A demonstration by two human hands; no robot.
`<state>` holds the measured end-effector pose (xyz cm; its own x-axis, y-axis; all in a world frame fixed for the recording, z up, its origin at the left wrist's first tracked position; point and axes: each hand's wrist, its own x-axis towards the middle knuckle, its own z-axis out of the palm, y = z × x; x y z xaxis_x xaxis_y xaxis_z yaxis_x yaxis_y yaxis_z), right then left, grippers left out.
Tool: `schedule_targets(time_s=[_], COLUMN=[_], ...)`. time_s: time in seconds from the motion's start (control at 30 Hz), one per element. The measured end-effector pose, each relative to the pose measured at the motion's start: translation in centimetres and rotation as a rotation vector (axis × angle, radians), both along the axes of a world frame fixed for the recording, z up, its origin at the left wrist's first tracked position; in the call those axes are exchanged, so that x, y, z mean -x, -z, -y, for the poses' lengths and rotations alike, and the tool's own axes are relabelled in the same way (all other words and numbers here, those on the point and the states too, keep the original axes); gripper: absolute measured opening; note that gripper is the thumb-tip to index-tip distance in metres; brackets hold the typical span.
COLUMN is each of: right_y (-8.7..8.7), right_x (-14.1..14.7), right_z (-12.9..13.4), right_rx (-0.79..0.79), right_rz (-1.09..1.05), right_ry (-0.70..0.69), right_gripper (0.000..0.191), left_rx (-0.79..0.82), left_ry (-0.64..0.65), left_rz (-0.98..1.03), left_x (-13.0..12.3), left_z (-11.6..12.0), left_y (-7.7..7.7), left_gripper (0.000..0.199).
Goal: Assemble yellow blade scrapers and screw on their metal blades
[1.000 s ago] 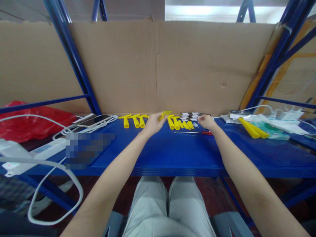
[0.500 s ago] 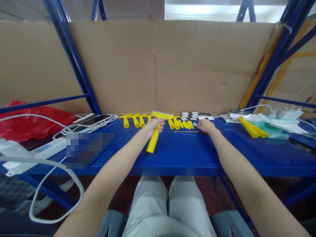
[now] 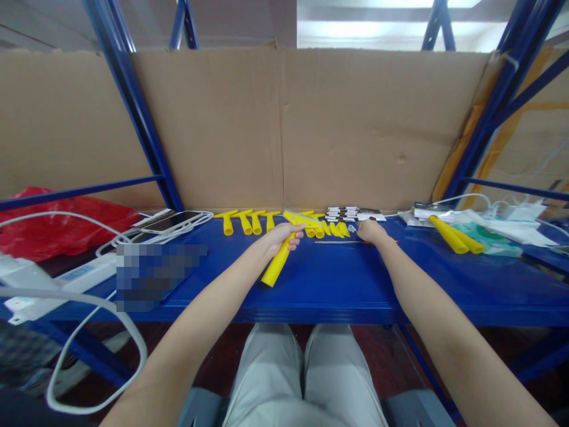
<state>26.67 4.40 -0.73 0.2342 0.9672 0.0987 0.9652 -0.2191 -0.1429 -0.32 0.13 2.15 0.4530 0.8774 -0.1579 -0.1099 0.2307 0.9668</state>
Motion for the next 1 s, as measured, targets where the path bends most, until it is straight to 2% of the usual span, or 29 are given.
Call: schedule_targets(time_s=[0.6,0.83,1.0], right_y=[0.6,0.5,0.0], right_x=[-0.2,-0.4,-1.2], right_z=[-0.9,-0.7,-0.3], right_rx=[-0.019,-0.038,-0.116], right_rz=[0.038,0.068,0.033], right_ry=[-0.004,-0.034,-0.028], right_gripper=[0.036,0.029,0.026], left_rx=[-0.016,-0.015,-0.021], left_ry=[0.010,0.022,0.020], left_rz=[-0.023,-0.027,-0.016], left_x=[-0.1,0.0,0.0], left_z=[0.0,-0.1,0.0], left_y=[0.0,0.1,0.1], left_gripper=[0.023,0.023,0.022])
